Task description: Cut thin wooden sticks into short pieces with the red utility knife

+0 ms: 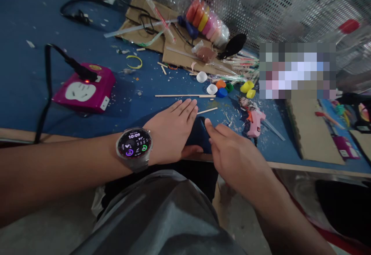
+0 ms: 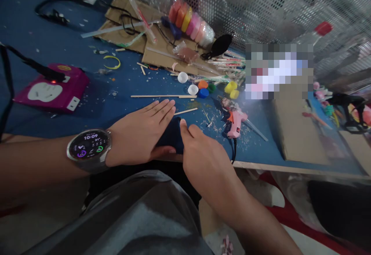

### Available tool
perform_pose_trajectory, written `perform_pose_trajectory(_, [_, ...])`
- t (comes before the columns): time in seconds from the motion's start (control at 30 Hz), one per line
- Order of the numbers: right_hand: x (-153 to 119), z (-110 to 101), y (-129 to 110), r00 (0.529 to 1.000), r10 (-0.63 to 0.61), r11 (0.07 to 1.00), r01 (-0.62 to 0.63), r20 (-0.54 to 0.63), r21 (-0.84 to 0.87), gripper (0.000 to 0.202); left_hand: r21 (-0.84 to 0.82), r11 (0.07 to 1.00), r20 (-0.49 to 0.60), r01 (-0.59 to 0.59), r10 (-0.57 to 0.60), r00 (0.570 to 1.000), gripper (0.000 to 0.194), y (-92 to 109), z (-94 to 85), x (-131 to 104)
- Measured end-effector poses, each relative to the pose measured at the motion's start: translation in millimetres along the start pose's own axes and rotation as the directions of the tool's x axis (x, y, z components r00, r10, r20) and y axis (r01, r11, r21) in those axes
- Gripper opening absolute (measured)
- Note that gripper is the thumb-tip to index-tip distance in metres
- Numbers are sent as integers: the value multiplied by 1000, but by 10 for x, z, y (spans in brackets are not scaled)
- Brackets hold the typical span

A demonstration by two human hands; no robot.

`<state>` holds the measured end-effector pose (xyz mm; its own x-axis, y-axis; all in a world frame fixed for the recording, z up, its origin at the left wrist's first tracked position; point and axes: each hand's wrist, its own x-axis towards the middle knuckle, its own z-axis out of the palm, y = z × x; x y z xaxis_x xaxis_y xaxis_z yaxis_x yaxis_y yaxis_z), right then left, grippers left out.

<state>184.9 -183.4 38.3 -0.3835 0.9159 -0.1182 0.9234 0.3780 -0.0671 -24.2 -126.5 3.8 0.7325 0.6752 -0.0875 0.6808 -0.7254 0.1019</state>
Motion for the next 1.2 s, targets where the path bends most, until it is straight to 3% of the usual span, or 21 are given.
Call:
perform_pose_trajectory(0.17, [-107, 6, 129, 992, -37, 994, 50, -121, 102, 56, -12, 1000, -16, -1, 1, 1000, 116, -11, 19, -10])
perform_pose_trajectory(0.3, [-21, -155, 397, 982, -50, 989, 74, -183, 126, 52, -11, 1000, -7, -12, 12, 1000, 113, -39, -99, 35])
perform_pose_trajectory(0.4, [168, -326, 625, 972, -55, 991, 81, -230, 104, 52, 41, 999, 41, -14, 12, 999, 90, -99, -298, 118])
perform_pose_trajectory(0.5, [407, -466, 767, 969, -74, 988, 104, -238, 118, 58, 63, 997, 52, 37, -40, 998, 49, -198, -476, 188])
perform_pose_trajectory(0.6, [614, -505, 805, 965, -95, 976, 139, -246, 166, 59, 117, 991, -47, -64, 70, 996, 21, -289, -509, 184])
perform_pose_trajectory(0.73, [728, -386, 795, 987, -88, 890, 137, -132, 435, 68, 176, 953, -288, -245, 288, 913, 18, -330, -338, 74])
perform_pose_trajectory(0.83, [687, -282, 782, 991, -137, 796, 103, 12, 596, 68, 134, 951, -348, -279, 309, 885, 25, -325, -210, -5])
perform_pose_trajectory(0.97, [586, -220, 758, 973, -205, 716, 72, 110, 695, 63, 56, 966, -338, -254, 258, 905, 34, -330, -173, -32])
perform_pose_trajectory(1.03, [557, -202, 748, 971, -195, 723, 49, 135, 689, 66, 20, 971, -343, -240, 232, 910, 37, -339, -175, -28])
perform_pose_trajectory(1.2, [556, -165, 735, 969, -186, 720, 22, 162, 694, 72, -64, 972, -305, -224, 195, 932, 26, -351, -91, -64])
